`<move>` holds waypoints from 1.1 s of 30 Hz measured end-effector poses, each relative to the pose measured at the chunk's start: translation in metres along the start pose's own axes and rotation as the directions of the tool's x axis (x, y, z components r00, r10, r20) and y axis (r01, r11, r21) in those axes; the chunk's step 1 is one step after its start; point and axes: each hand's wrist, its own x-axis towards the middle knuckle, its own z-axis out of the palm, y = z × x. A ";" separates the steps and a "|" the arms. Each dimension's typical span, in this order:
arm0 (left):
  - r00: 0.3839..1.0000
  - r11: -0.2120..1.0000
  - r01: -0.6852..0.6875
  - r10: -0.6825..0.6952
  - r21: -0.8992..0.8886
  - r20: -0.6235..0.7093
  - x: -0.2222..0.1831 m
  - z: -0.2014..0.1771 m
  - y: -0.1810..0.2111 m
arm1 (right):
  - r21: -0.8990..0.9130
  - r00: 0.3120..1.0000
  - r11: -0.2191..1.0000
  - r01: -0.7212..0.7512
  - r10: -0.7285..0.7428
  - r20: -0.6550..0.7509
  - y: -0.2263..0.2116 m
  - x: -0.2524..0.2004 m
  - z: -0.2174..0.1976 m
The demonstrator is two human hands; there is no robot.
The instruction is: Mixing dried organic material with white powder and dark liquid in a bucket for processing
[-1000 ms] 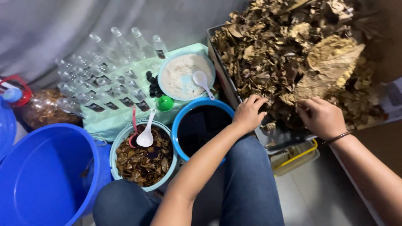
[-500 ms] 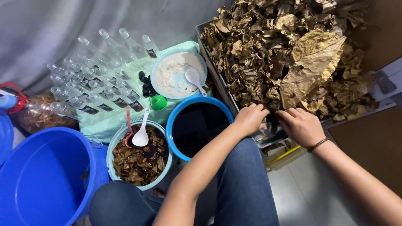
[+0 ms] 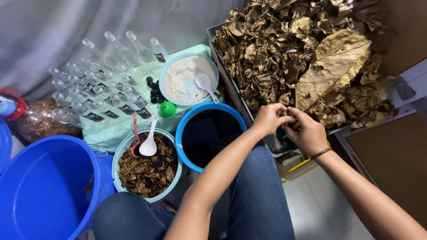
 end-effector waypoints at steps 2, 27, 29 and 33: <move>0.998 0.997 0.041 -0.045 -0.066 -0.046 0.006 0.007 -0.007 | 0.063 0.999 0.998 -0.012 0.014 -0.032 -0.007 0.002 -0.001; 0.984 0.868 -0.004 -0.084 -0.497 -0.155 -0.096 -0.187 -0.051 | 0.637 0.959 0.727 0.257 -0.273 -0.076 -0.187 0.076 0.010; 0.970 0.865 -0.001 -0.120 -0.502 -0.209 -0.111 -0.213 -0.073 | 0.651 0.938 0.695 0.307 -0.337 -0.082 -0.213 0.087 0.031; 0.896 0.893 -0.138 -0.071 -0.428 -0.438 -0.155 -0.274 -0.085 | 0.745 0.941 0.647 0.162 -0.328 0.080 -0.271 0.106 0.080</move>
